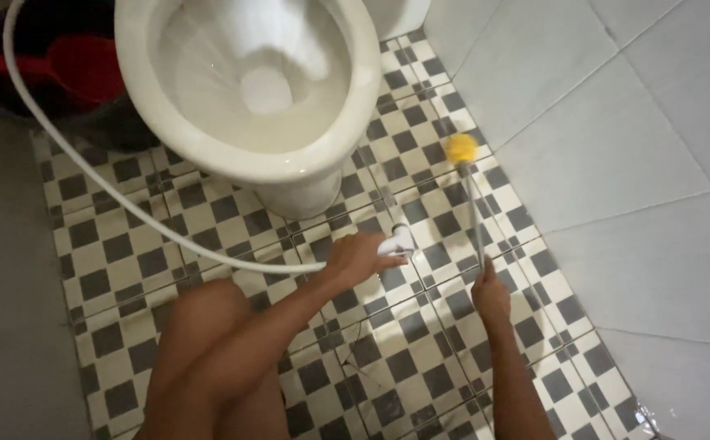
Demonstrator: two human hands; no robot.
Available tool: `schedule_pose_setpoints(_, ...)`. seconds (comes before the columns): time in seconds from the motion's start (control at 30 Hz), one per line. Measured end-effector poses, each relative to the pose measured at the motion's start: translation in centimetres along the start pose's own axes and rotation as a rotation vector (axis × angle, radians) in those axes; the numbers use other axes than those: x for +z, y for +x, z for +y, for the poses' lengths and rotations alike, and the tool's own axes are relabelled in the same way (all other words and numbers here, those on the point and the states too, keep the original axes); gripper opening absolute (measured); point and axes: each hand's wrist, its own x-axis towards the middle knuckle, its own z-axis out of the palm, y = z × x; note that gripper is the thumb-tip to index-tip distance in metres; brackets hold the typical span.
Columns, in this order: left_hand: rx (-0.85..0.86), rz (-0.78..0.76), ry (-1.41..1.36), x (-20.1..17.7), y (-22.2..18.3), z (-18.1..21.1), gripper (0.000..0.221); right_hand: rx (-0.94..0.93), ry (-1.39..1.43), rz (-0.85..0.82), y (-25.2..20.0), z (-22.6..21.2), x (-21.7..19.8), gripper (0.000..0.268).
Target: Cleaning the floor tiles and the toilet bowl using a brush and a water spray.
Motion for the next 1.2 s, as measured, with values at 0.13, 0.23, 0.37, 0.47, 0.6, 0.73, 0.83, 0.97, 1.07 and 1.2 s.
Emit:
schedule_pose_setpoints(0.13, -0.012, -0.014, -0.004, -0.7, 0.0, -0.5, 0.067, -0.087, 0.152, 0.197, 3.3, 0.8, 6.3, 0.053)
schedule_pose_setpoints(0.23, -0.001, -0.003, -0.015, -0.9, 0.5, -1.1, 0.068, -0.195, -0.167, 0.149, -4.6, -3.0, 10.4, 0.070)
schedule_pose_setpoints(0.37, 0.035, 0.001, -0.003, -1.2, 0.9, -1.1, 0.071, -0.188, 0.304, 0.004, -18.7, -7.6, 10.5, 0.058)
schedule_pose_setpoints(0.47, 0.017, -0.045, -0.033, -1.4, 1.2, -1.3, 0.071, -0.074, 0.265, -0.116, -20.0, -9.2, 9.7, 0.059)
schedule_pose_setpoints(0.6, 0.009, -0.094, -0.042, -0.6, 1.0, -2.1, 0.068, -0.282, 0.196, 0.099, -8.9, -13.7, 8.2, 0.049)
schedule_pose_setpoints(0.73, 0.047, 0.012, -0.034, -1.8, 0.9, -2.7, 0.067, -0.539, 0.212, 0.199, 5.1, -10.9, 16.0, 0.021)
schedule_pose_setpoints(0.83, 0.037, 0.046, -0.081, -3.4, 0.3, -2.4, 0.067, -0.560, 0.205, 0.158, 0.2, -13.8, 14.2, 0.024)
schedule_pose_setpoints(0.97, 0.026, -0.050, -0.130, -4.4, 0.6, -1.6, 0.066, -0.209, 0.176, 0.096, -14.7, -10.7, 12.1, 0.056)
schedule_pose_setpoints(1.07, 0.074, -0.088, -0.099, -4.4, 0.8, -1.4, 0.066, -0.061, 0.147, 0.179, -18.6, -2.6, 12.7, 0.056)
schedule_pose_setpoints(1.2, 0.156, -0.235, -0.031, -2.1, -0.1, -1.7, 0.066, 0.305, 0.333, 0.210, -17.2, 2.1, 4.9, 0.049)
